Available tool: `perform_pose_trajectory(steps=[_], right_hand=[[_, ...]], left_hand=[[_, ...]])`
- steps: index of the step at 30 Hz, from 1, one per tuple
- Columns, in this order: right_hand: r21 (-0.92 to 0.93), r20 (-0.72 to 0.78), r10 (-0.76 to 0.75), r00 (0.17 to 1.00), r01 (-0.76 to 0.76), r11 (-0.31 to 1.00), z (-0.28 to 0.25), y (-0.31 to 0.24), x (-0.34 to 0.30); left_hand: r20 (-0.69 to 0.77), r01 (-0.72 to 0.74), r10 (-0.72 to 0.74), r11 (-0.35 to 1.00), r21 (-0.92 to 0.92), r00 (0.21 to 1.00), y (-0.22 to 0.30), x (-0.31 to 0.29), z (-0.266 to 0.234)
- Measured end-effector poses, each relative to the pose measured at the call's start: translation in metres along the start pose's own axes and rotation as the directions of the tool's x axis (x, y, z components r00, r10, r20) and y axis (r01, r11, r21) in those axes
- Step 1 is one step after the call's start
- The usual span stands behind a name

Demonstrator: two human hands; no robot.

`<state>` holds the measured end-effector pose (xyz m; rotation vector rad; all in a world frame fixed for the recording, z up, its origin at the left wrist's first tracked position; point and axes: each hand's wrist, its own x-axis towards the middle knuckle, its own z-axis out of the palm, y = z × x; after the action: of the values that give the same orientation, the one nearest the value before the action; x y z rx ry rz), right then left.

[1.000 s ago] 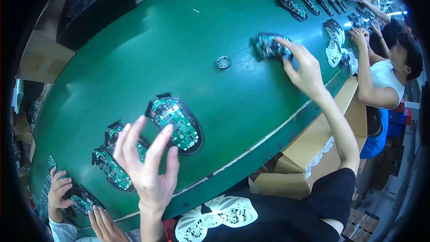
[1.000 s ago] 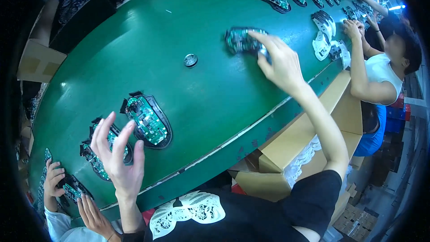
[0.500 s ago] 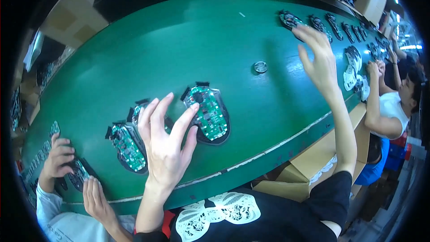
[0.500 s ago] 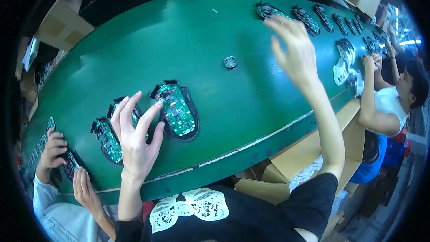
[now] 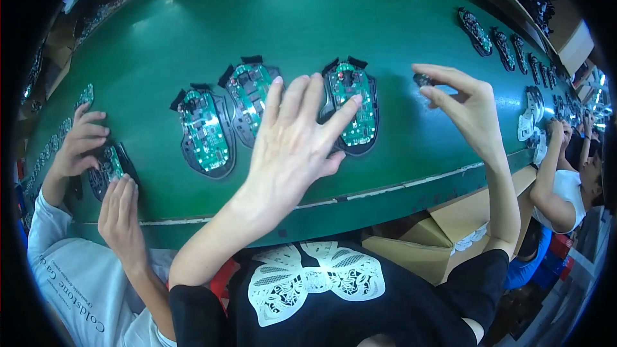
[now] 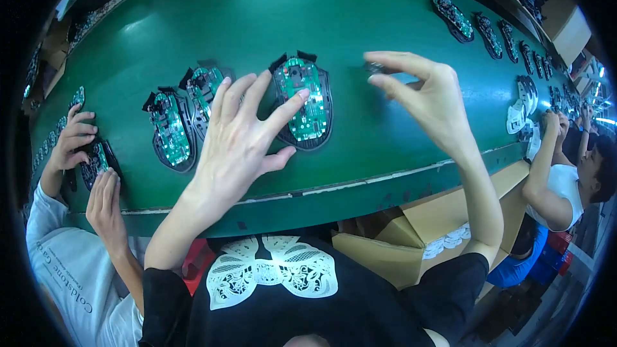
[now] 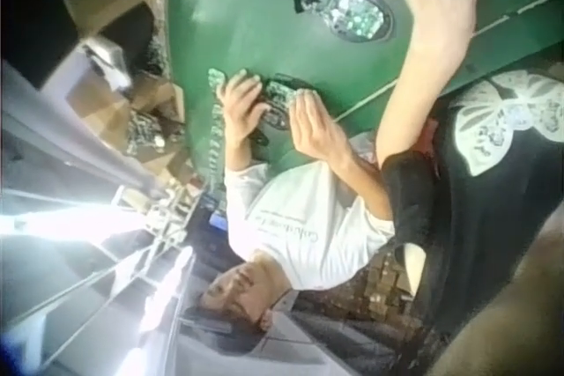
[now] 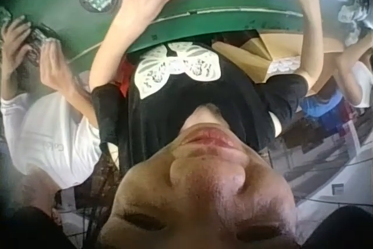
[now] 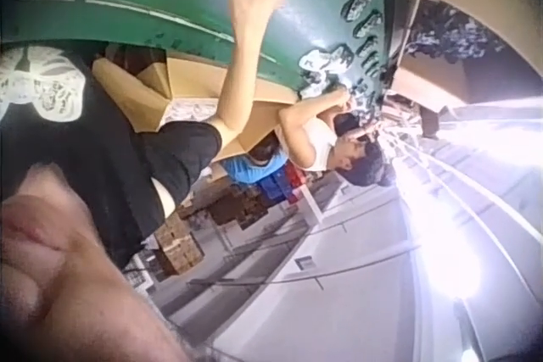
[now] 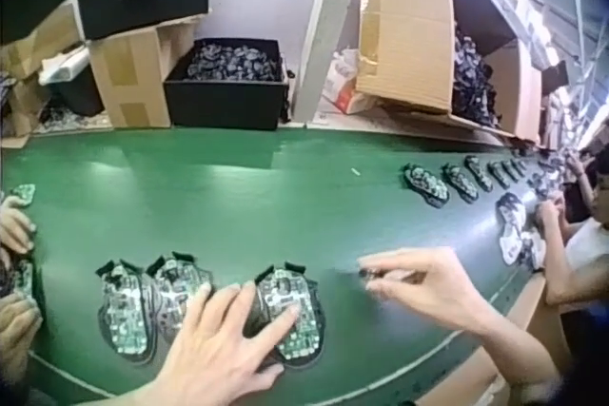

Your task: The person unpacks mouse components from a box, snaps plastic casing pieces together, and installs scroll wheels onto computer mouse circuit boards along an assembly line.

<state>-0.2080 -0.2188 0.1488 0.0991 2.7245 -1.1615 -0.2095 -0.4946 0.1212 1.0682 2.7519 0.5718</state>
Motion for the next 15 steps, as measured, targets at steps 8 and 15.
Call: perform_pose_trajectory(steps=[8,15], right_hand=[[0.068,-0.005,-0.251,0.968,0.251,0.966,0.037,-0.034,-0.006],[-0.051,-0.116,-0.324,0.939,0.320,0.946,0.058,-0.038,0.003]], left_hand=[[-0.134,-0.003,0.028,0.983,0.183,0.991,0.036,-0.018,0.013],[-0.052,0.078,-0.073,0.991,0.113,0.996,0.030,-0.018,0.003]])
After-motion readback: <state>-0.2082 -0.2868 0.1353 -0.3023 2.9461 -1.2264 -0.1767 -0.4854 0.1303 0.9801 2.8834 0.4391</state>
